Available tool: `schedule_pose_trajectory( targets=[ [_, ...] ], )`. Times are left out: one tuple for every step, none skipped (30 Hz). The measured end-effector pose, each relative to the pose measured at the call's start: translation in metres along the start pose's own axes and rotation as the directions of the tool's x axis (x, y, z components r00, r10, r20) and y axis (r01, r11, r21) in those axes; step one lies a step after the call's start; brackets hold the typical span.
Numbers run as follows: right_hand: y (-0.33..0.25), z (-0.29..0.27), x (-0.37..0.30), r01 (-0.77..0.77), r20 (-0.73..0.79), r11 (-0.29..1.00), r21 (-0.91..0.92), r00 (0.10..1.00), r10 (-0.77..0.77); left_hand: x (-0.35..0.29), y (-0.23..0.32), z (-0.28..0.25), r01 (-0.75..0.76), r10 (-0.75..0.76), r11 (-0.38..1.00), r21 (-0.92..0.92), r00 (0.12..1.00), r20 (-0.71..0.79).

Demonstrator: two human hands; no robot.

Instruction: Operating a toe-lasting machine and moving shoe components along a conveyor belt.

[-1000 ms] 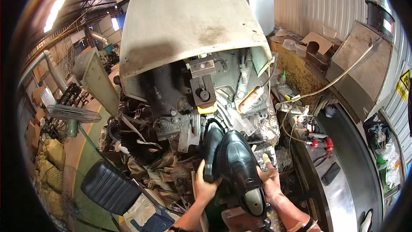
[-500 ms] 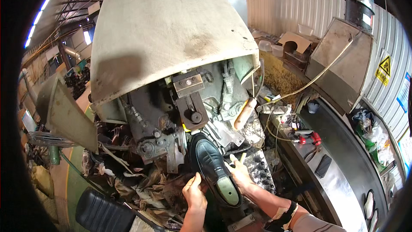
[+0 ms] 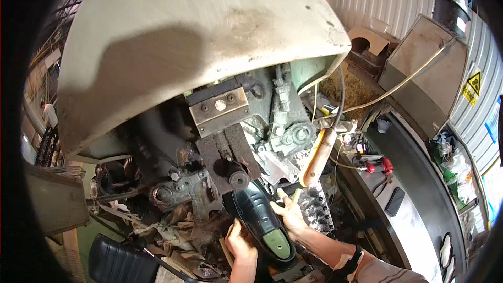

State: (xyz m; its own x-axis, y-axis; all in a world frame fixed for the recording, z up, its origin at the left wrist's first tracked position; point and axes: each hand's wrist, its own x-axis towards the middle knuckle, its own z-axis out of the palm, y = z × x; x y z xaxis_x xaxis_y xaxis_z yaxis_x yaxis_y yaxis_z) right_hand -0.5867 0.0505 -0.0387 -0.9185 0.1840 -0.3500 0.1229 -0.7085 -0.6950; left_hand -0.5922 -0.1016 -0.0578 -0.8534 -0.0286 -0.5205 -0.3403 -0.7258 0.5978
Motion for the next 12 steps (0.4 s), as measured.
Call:
schedule_pose_trajectory(
  targets=[
    [0.005, -0.008, 0.006, 0.0, 0.032, 1.0, 0.0, 0.999, 0.0, 0.008, -0.006, -0.002, 0.0, 0.002, 0.998, -0.057, 1.0, 0.027],
    [0.01, -0.01, 0.01, -0.009, 0.027, 1.0, 0.002, 1.0, 0.009, 0.012, -0.01, -0.005, 0.0, 0.006, 0.993, -0.115, 0.999, 0.053],
    [0.014, -0.011, 0.012, 0.022, 0.043, 0.999, 0.038, 0.999, -0.024, 0.013, -0.013, -0.006, -0.031, 0.045, 0.991, -0.131, 0.994, 0.104],
    [0.017, -0.012, 0.013, 0.053, 0.057, 0.996, 0.075, 0.997, -0.058, 0.014, -0.016, -0.005, -0.028, 0.04, 0.991, -0.129, 0.995, 0.094],
    [0.02, -0.014, 0.014, 0.09, 0.07, 0.992, 0.09, 0.993, -0.097, 0.015, -0.02, -0.002, -0.107, 0.116, 0.986, -0.125, 0.991, 0.068],
    [0.022, -0.014, 0.015, 0.083, 0.071, 0.993, 0.089, 0.993, -0.089, 0.018, -0.023, 0.0, -0.19, 0.196, 0.975, -0.119, 0.98, 0.044],
    [0.025, -0.014, 0.016, 0.113, 0.068, 0.991, 0.073, 0.991, -0.118, 0.021, -0.025, 0.0, -0.219, 0.222, 0.971, -0.091, 0.975, 0.021],
    [0.026, -0.014, 0.017, 0.144, 0.067, 0.988, 0.058, 0.987, -0.148, 0.022, -0.027, -0.001, -0.222, 0.224, 0.971, -0.09, 0.974, 0.016],
    [0.028, -0.014, 0.018, 0.143, 0.062, 0.988, 0.055, 0.987, -0.146, 0.022, -0.029, -0.003, -0.246, 0.247, 0.967, -0.061, 0.969, 0.012],
    [0.028, -0.015, 0.018, 0.143, 0.063, 0.988, 0.056, 0.987, -0.146, 0.023, -0.03, -0.004, -0.271, 0.271, 0.962, -0.032, 0.962, 0.009],
    [0.028, -0.016, 0.017, 0.15, 0.05, 0.987, 0.064, 0.987, -0.154, 0.024, -0.031, -0.006, -0.267, 0.268, 0.963, -0.034, 0.963, 0.017],
    [0.027, -0.012, 0.014, 0.155, 0.041, 0.985, 0.073, 0.987, -0.158, 0.025, -0.03, -0.007, -0.268, 0.269, 0.963, -0.037, 0.963, 0.023]
  ],
)
